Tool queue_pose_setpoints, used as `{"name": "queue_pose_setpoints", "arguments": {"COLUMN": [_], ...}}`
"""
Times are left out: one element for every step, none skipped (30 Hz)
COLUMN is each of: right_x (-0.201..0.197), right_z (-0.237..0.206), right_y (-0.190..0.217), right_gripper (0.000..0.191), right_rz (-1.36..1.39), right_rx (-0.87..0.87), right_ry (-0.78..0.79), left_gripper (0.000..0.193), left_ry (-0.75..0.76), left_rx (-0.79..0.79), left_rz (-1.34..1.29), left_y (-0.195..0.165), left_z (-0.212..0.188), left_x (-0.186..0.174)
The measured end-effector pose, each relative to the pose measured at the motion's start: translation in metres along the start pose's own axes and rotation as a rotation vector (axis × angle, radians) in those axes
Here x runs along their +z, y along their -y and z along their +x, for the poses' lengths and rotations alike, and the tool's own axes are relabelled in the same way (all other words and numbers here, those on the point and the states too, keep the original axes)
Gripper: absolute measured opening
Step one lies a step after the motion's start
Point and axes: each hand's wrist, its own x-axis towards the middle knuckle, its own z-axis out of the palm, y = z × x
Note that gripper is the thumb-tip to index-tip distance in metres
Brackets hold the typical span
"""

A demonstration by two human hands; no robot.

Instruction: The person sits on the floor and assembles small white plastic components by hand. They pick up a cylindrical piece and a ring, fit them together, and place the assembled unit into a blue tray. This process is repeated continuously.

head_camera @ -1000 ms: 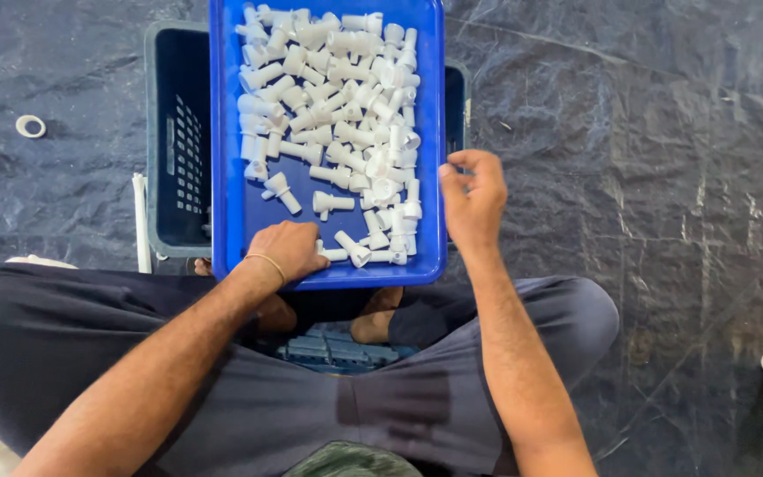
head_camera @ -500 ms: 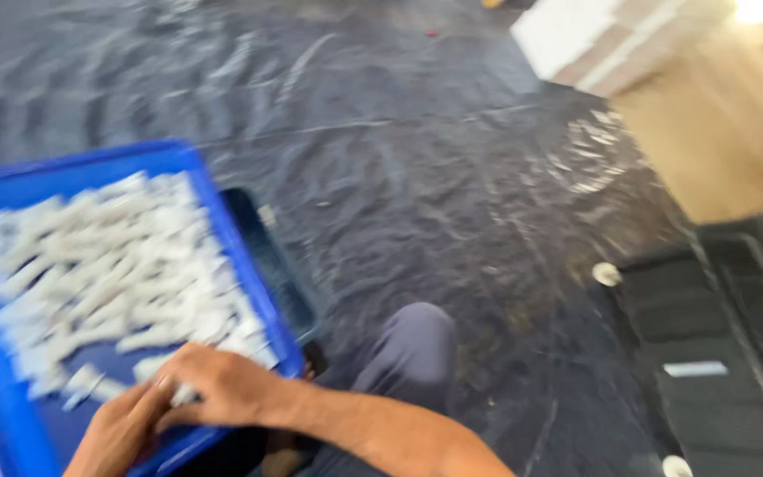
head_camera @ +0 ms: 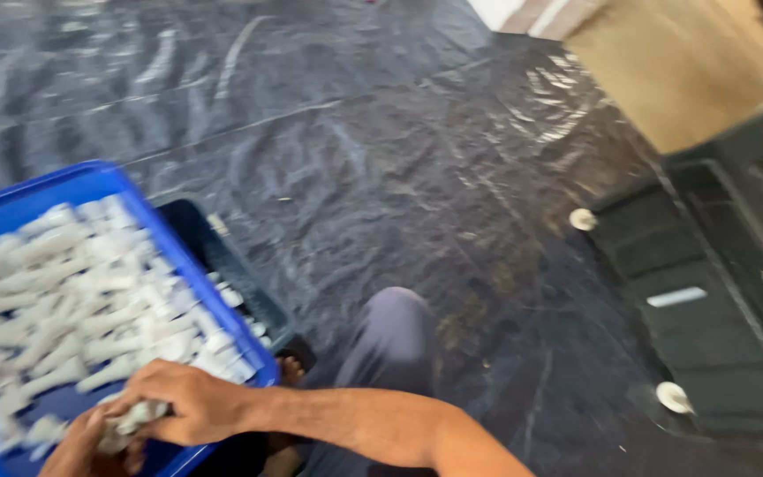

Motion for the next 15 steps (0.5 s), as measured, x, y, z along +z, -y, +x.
{"name": "queue_pose_setpoints", "arguments": {"right_x": [0.002, 0.003, 0.003, 0.001, 0.001, -0.008, -0.015, -0.021, -0.027, -0.030, -0.032, -0.033, -0.034, -0.033, -0.033], "right_z": [0.001, 0.000, 0.001, -0.001, 0.000, -0.002, -0.001, -0.003, -0.003, -0.003, -0.002, -0.002, -0.001, 0.001, 0.002], "right_y": [0.000, -0.001, -0.001, -0.002, 0.000, 0.000, 0.001, 0.003, 0.005, 0.007, 0.009, 0.012, 0.014, 0.015, 0.017], "right_gripper": [0.036, 0.037, 0.037, 0.032, 0.033, 0.035, 0.040, 0.041, 0.041, 0.041, 0.041, 0.040, 0.040, 0.040, 0.040], "right_rz": [-0.068, -0.067, -0.049, 0.023, 0.250, 0.161, -0.084, -0.025, -0.010, -0.004, 0.002, 0.002, -0.004, -0.021, -0.040], "right_rx": [-0.112, -0.080, -0.050, 0.037, 0.222, 0.382, 0.231, 0.164, 0.149, 0.135, 0.121, 0.110, 0.101, 0.111, 0.124], "right_ry": [0.001, -0.006, -0.002, -0.006, -0.023, -0.003, -0.009, -0.031, -0.024, -0.024, -0.001, 0.015, 0.025, 0.027, 0.029], "left_gripper": [0.043, 0.045, 0.049, 0.045, 0.022, 0.024, 0.026, 0.028, 0.028, 0.029, 0.029, 0.029, 0.030, 0.032, 0.035], "left_ry": [-0.035, -0.054, -0.071, -0.131, -0.108, -0.194, -0.112, -0.134, -0.099, -0.052, -0.027, 0.008, 0.051, 0.053, 0.057], "left_rx": [0.087, 0.178, 0.216, 0.259, -0.033, -0.193, 0.046, -0.044, -0.031, -0.014, 0.001, 0.015, 0.028, 0.042, 0.053], "left_rz": [0.142, 0.296, 0.363, 0.498, -0.418, -0.493, -0.368, -0.488, -0.508, -0.527, -0.546, -0.565, -0.584, -0.572, -0.563], "left_y": [-0.003, -0.006, -0.009, -0.013, -0.017, -0.019, -0.020, -0.021, -0.020, -0.019, -0.017, -0.014, -0.011, -0.009, -0.007], "left_z": [-0.010, -0.021, -0.033, -0.038, -0.040, -0.042, -0.043, -0.043, -0.040, -0.039, -0.037, -0.036, -0.034, -0.034, -0.033], "left_x": [0.004, 0.006, 0.009, 0.010, 0.014, 0.015, 0.016, 0.017, 0.016, 0.016, 0.014, 0.013, 0.013, 0.011, 0.011]}}
